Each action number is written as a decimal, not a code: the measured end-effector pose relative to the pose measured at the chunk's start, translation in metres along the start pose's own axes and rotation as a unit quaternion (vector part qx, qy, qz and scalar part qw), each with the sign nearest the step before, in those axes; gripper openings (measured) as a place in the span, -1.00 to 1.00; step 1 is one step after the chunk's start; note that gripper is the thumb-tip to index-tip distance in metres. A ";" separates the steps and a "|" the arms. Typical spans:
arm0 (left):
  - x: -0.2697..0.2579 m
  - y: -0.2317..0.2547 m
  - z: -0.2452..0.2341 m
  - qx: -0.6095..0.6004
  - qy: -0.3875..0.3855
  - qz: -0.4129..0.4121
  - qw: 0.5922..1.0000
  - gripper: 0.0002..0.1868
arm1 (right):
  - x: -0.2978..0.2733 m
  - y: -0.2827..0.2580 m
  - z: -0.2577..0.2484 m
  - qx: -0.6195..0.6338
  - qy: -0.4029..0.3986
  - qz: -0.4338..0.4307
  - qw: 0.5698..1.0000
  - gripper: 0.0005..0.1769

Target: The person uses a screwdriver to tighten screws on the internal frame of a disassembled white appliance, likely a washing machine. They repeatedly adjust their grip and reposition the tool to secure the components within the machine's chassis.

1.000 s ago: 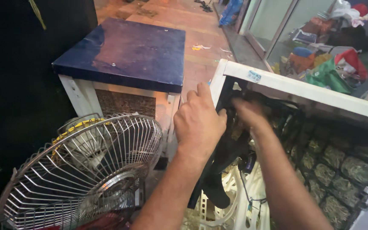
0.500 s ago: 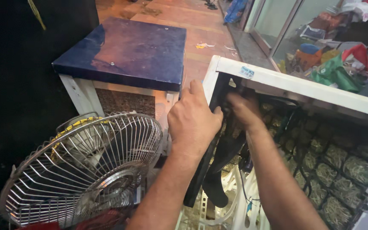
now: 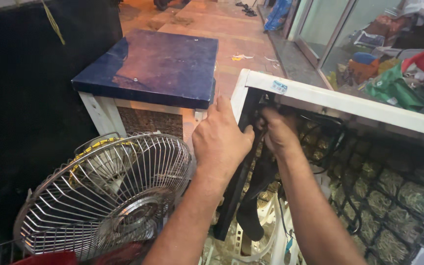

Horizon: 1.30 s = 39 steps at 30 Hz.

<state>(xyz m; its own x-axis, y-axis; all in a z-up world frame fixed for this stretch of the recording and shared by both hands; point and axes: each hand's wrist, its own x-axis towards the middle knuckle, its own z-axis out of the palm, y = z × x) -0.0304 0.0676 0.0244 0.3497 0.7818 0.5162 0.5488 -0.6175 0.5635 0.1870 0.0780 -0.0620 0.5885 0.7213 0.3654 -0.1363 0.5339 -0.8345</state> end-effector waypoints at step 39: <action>-0.004 0.007 0.005 0.013 0.024 0.014 1.000 -0.23 | -0.025 0.010 0.026 -0.329 0.182 -0.214 0.902 -0.55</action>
<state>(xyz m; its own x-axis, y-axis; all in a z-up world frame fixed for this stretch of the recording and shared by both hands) -0.0240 0.0607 0.0235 0.3284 0.7587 0.5626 0.5595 -0.6361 0.5314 0.1501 0.0775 -0.0688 0.7143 0.2548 0.6519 0.5970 0.2644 -0.7575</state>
